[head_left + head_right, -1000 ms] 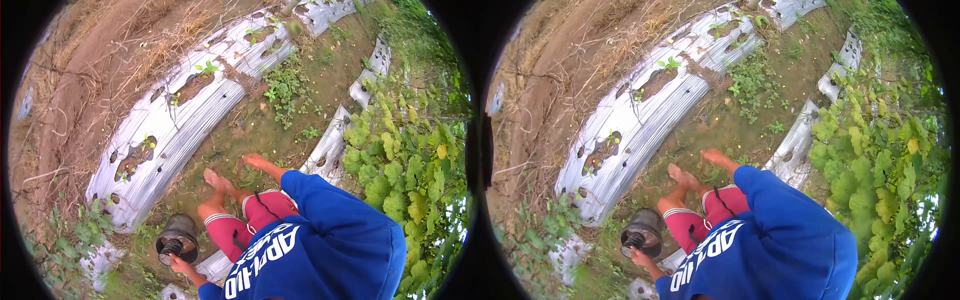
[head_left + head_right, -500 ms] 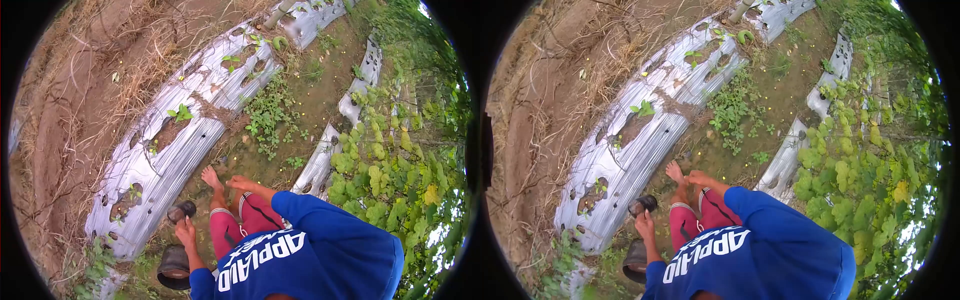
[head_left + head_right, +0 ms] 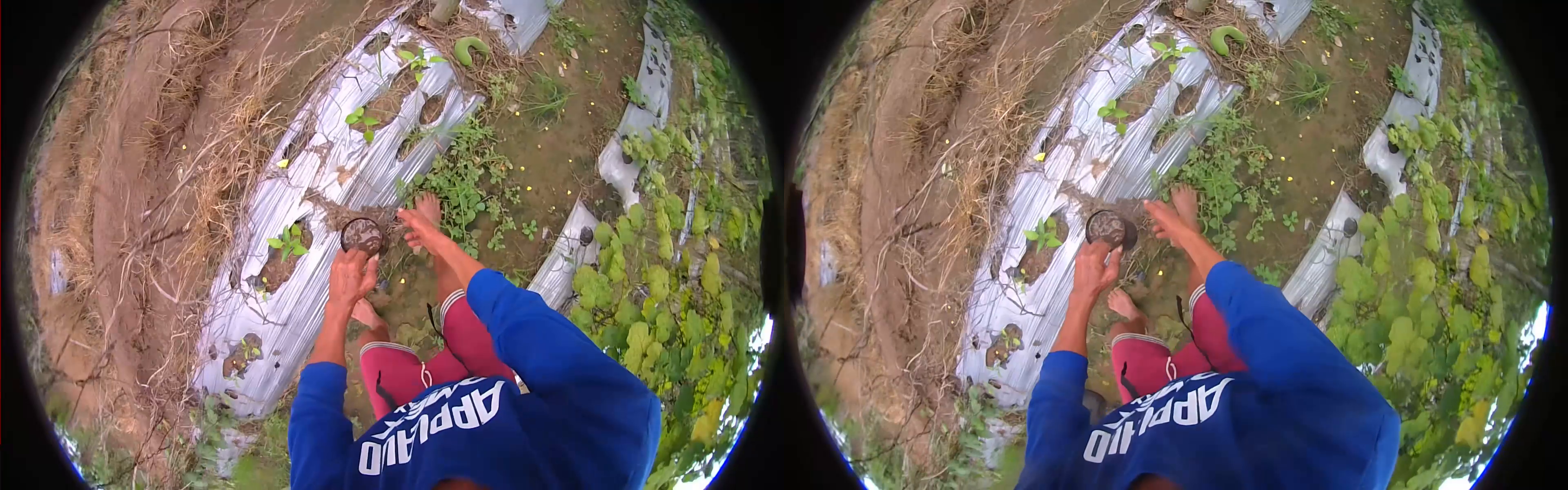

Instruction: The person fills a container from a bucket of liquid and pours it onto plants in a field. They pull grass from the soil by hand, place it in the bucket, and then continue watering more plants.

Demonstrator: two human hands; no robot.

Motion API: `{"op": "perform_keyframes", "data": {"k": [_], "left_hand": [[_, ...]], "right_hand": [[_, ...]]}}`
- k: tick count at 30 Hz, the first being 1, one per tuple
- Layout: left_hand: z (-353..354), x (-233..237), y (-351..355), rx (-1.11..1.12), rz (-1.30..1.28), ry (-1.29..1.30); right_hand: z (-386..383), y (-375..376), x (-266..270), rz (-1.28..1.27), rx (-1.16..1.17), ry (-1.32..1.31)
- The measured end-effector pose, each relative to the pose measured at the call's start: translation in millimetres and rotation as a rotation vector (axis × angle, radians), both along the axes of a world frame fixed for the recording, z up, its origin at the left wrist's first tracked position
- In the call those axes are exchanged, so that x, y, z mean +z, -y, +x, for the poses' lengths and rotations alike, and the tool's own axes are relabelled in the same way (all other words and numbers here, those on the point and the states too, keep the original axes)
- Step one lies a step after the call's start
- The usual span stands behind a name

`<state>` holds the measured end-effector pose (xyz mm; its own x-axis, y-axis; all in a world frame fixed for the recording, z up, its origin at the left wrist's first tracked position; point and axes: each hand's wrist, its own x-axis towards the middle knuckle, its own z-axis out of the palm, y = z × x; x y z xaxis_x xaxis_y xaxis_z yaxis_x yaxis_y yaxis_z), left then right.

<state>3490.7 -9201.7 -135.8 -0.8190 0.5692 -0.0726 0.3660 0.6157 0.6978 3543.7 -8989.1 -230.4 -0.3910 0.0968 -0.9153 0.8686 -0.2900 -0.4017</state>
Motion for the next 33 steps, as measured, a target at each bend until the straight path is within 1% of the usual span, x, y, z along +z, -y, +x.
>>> {"op": "perform_keyframes", "data": {"k": [1, 2, 4, 6, 8, 9, 10, 12, 13, 16, 18, 20, 22, 24, 26, 27, 29, 31, 32, 33], "left_hand": [[-16.6, -9.5, -21.4, -0.046, -0.022, 0.005], [-29.3, -17.2, -39.9, -0.098, -0.041, 0.020], [-64.1, -35.1, -87.6, -0.111, -0.054, 0.034], [-94.8, -52.7, -130.5, -0.125, -0.061, 0.049], [-124.7, -69.5, -167.9, -0.157, -0.060, 0.056], [-139.3, -77.2, -184.9, -0.168, -0.005, 0.023], [-152.4, -84.4, -200.1, -0.167, -0.015, 0.032], [-174.8, -99.5, -225.2, -0.225, -0.043, 0.040], [-184.9, -108.6, -235.7, -0.230, -0.019, 0.021], [-211.1, -115.2, -268.4, -0.209, -0.089, 0.095], [-224.7, -124.8, -284.2, -0.209, -0.105, 0.093], [-238.2, -133.3, -297.1, -0.206, -0.112, 0.086], [-248.1, -137.0, -306.8, -0.191, -0.242, 0.132], [-252.6, -136.9, -312.2, -0.190, -0.254, 0.126], [-256.5, -134.7, -317.1, -0.188, -0.369, 0.198], [-256.2, -134.2, -315.6, -0.182, -0.371, 0.198], [-248.7, -136.2, -308.9, -0.181, -0.300, 0.109], [-236.8, -131.8, -300.9, -0.151, -0.268, 0.140], [-228.9, -128.8, -295.8, -0.122, -0.235, 0.167], [-219.4, -125.3, -290.9, -0.110, -0.190, 0.113]], "right_hand": [[-14.2, -21.0, -14.8, -0.160, -0.033, -0.023], [-20.6, -32.3, -24.7, -0.189, -0.049, 0.005], [-49.5, -69.5, -41.1, -0.164, -0.008, -0.088], [-77.4, -100.4, -53.3, -0.204, 0.005, -0.041], [-100.3, -127.0, -70.8, -0.267, -0.082, -0.028], [-109.9, -139.2, -77.8, -0.261, -0.117, -0.022], [-119.0, -150.2, -86.8, -0.272, -0.117, -0.014], [-135.6, -168.6, -104.1, -0.284, -0.194, -0.014], [-147.9, -180.2, -103.1, -0.305, -0.203, 0.013], [-173.4, -199.3, -116.7, -0.344, -0.208, 0.011], [-184.1, -203.4, -125.8, -0.380, -0.188, 0.012], [-191.3, -206.2, -128.0, -0.368, -0.237, -0.008], [-195.5, -209.6, -127.6, -0.364, -0.208, -0.013], [-196.1, -210.6, -126.3, -0.390, -0.214, -0.034], [-195.1, -210.2, -125.7, -0.409, -0.220, -0.035], [-195.2, -209.7, -125.0, -0.426, -0.231, -0.040], [-196.4, -209.3, -115.4, -0.425, -0.228, -0.001], [-193.3, -207.8, -112.3, -0.423, -0.224, 0.043], [-187.8, -205.0, -118.5, -0.416, -0.246, 0.004], [-182.6, -201.2, -124.9, -0.413, -0.268, -0.036]]}}
